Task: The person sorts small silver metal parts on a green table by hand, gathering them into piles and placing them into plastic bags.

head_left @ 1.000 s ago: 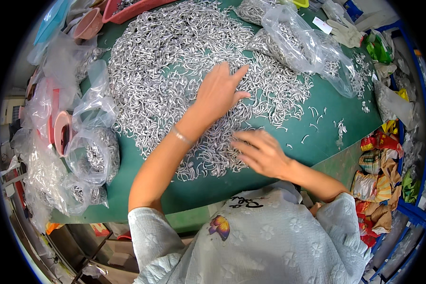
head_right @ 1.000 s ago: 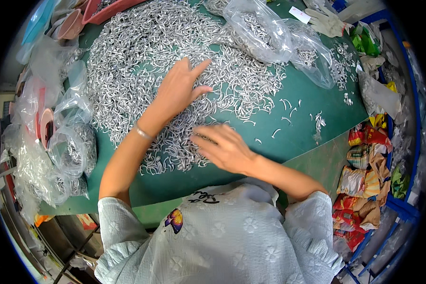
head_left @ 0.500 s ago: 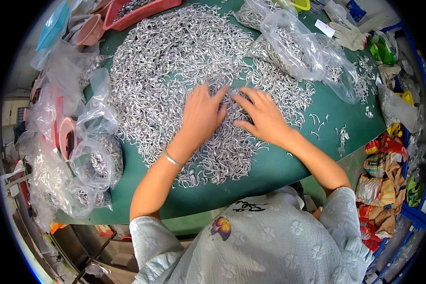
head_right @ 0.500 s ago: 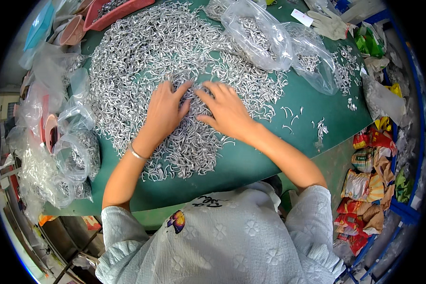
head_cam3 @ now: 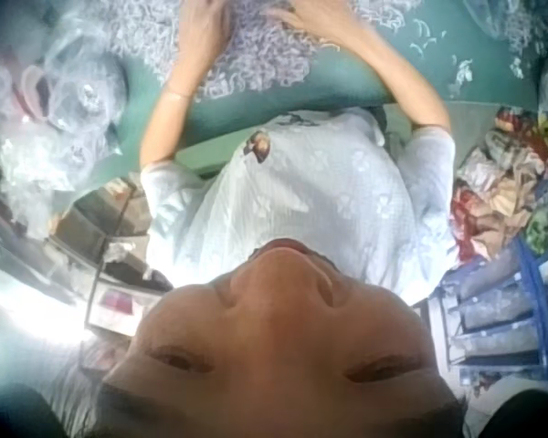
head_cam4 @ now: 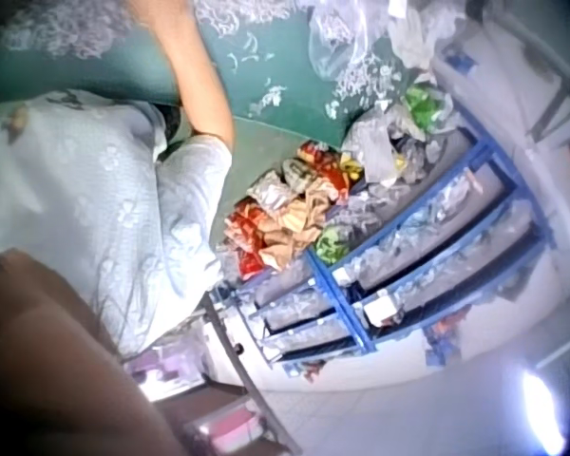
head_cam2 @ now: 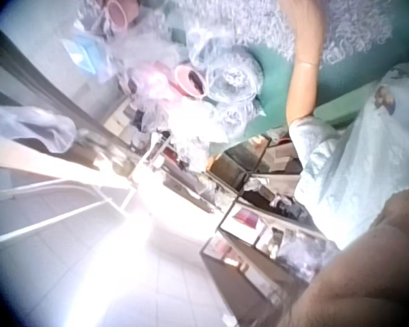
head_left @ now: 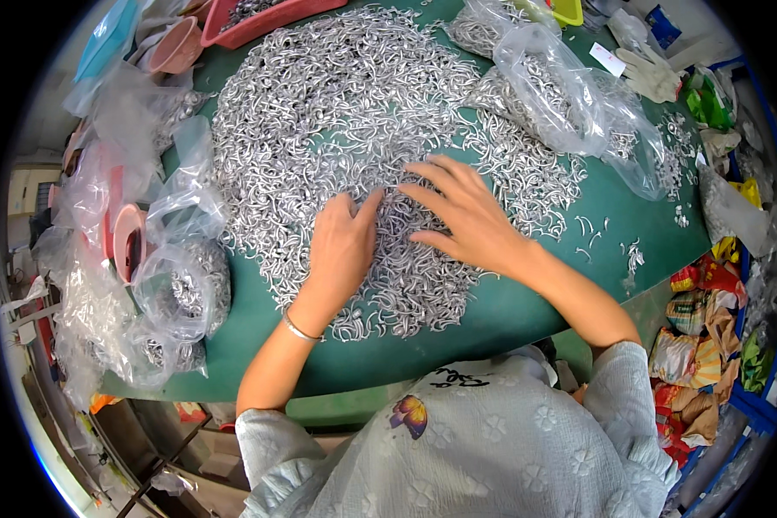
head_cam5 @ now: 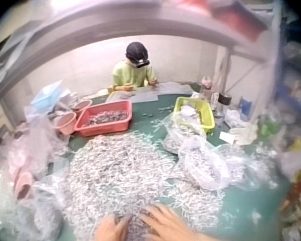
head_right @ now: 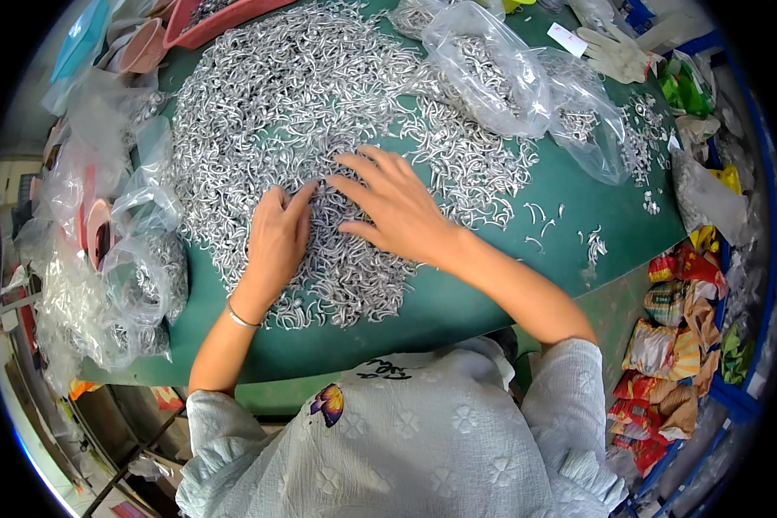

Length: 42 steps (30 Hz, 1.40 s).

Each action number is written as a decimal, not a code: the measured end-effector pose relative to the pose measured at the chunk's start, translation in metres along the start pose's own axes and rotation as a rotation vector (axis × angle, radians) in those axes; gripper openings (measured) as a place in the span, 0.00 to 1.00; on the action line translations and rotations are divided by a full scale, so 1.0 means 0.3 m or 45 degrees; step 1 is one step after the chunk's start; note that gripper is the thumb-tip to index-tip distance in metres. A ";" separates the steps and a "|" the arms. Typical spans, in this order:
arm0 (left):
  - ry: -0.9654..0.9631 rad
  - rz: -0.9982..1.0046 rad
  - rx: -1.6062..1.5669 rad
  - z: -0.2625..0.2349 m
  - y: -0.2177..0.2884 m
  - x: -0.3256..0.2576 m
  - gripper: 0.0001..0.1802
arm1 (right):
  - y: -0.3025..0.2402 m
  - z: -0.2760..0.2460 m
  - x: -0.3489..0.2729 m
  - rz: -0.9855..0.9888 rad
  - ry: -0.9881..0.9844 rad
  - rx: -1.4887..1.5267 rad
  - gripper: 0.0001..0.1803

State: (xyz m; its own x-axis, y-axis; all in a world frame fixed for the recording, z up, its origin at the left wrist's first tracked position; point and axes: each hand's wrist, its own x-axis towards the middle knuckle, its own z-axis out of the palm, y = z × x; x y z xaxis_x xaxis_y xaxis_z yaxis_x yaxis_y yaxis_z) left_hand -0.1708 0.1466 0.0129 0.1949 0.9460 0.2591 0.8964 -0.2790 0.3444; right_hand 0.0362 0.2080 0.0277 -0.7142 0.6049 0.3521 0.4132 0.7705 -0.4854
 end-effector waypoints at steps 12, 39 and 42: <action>0.087 -0.118 0.072 0.001 -0.038 -0.049 0.21 | 0.066 -0.078 -0.157 0.248 -0.116 -0.304 0.20; -0.047 -0.019 -0.175 0.017 0.175 -0.170 0.19 | 0.005 -0.016 0.025 0.136 0.084 -0.122 0.09; 0.046 -0.262 0.088 0.013 0.082 -0.128 0.19 | -0.023 0.088 0.112 0.021 -0.055 0.118 0.06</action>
State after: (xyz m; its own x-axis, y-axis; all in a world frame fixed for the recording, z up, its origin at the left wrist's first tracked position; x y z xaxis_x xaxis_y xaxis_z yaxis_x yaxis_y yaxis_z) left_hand -0.1545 0.1041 0.0080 -0.0079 0.9750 0.2221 0.9412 -0.0678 0.3310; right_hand -0.0056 0.2177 0.0217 -0.7320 0.6069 0.3096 0.3730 0.7372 -0.5634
